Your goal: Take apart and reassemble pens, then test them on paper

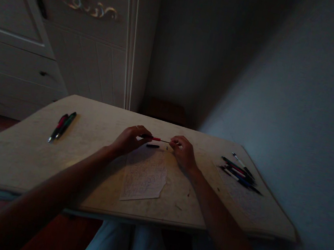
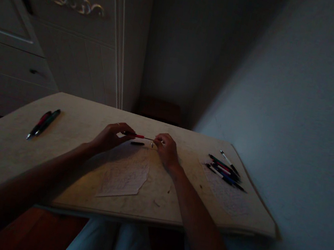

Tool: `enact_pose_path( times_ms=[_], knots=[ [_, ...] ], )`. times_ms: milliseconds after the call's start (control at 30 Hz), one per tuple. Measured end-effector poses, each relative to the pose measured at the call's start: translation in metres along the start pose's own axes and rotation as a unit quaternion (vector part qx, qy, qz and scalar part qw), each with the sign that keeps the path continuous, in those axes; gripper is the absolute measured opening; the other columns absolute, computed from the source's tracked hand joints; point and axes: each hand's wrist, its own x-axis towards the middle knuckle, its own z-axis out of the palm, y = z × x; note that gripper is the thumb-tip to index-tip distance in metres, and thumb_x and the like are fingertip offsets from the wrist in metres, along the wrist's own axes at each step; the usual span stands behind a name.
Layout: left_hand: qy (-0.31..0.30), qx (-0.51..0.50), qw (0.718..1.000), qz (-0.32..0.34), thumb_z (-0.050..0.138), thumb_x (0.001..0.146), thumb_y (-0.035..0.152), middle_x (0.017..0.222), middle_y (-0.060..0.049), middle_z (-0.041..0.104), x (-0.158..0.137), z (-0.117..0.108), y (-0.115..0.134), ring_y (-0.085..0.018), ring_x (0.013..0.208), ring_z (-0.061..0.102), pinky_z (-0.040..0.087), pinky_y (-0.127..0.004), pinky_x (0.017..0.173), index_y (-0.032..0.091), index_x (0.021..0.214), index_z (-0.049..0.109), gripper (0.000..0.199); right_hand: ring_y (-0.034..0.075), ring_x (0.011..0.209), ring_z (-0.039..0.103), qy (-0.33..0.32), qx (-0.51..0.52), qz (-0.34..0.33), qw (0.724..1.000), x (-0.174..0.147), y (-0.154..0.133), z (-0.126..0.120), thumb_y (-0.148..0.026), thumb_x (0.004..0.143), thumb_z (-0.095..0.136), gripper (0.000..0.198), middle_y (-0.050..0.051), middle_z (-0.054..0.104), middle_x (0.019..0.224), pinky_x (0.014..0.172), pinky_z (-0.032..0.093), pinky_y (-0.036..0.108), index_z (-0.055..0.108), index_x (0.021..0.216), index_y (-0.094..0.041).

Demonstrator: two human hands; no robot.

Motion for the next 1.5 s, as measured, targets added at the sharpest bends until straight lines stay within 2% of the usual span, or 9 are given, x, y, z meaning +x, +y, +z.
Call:
enact_pose_path(
  times_ms=[333, 533, 767, 933, 1500],
  knots=[
    [-0.005, -0.006, 1.000, 0.010, 0.064, 0.087, 0.025, 0.085, -0.005, 0.071, -0.002, 0.002, 0.003, -0.015, 0.073, 0.064, 0.051, -0.027, 0.069, 0.018, 0.091, 0.071, 0.011, 0.019, 0.083, 0.063, -0.023, 0.023, 0.014, 0.999, -0.004, -0.009, 0.009, -0.035, 0.089, 0.062, 0.019, 0.007, 0.067, 0.089, 0.077, 0.050, 0.032, 0.068, 0.081, -0.019],
    [-0.010, -0.012, 1.000, 0.012, 0.065, 0.086, 0.021, 0.083, -0.004, 0.072, -0.002, 0.002, 0.004, -0.014, 0.071, 0.064, 0.051, -0.025, 0.068, 0.018, 0.089, 0.072, 0.008, 0.020, 0.083, 0.063, -0.021, 0.024, -0.007, 0.999, -0.005, -0.006, 0.011, -0.032, 0.088, 0.062, 0.016, 0.007, 0.067, 0.088, 0.076, 0.050, 0.033, 0.069, 0.082, -0.019],
    [-0.016, -0.028, 0.999, 0.005, 0.067, 0.086, 0.026, 0.081, -0.004, 0.073, -0.003, 0.004, 0.005, -0.013, 0.069, 0.064, 0.050, -0.025, 0.067, 0.019, 0.088, 0.074, 0.010, 0.021, 0.086, 0.064, -0.030, 0.012, -0.018, 0.999, -0.006, -0.006, 0.010, -0.030, 0.088, 0.063, 0.013, 0.008, 0.069, 0.090, 0.079, 0.051, 0.034, 0.069, 0.083, -0.019],
    [-0.026, -0.035, 0.999, -0.022, 0.068, 0.085, 0.030, 0.077, -0.003, 0.073, -0.004, 0.007, 0.004, -0.013, 0.064, 0.062, 0.049, -0.025, 0.064, 0.020, 0.085, 0.075, 0.012, 0.021, 0.087, 0.065, -0.030, 0.000, -0.010, 0.999, -0.005, -0.009, 0.010, -0.025, 0.087, 0.063, 0.011, 0.007, 0.070, 0.089, 0.082, 0.051, 0.034, 0.070, 0.081, -0.020],
    [-0.004, -0.111, 0.985, -0.133, 0.074, 0.074, 0.029, 0.075, -0.004, 0.075, -0.003, 0.008, 0.012, -0.018, 0.069, 0.067, 0.051, -0.028, 0.066, 0.019, 0.078, 0.077, 0.010, 0.023, 0.087, 0.066, -0.018, -0.060, -0.030, 0.998, -0.006, -0.011, 0.015, -0.016, 0.086, 0.063, 0.009, 0.009, 0.072, 0.088, 0.083, 0.050, 0.036, 0.071, 0.081, -0.019]
  ],
)
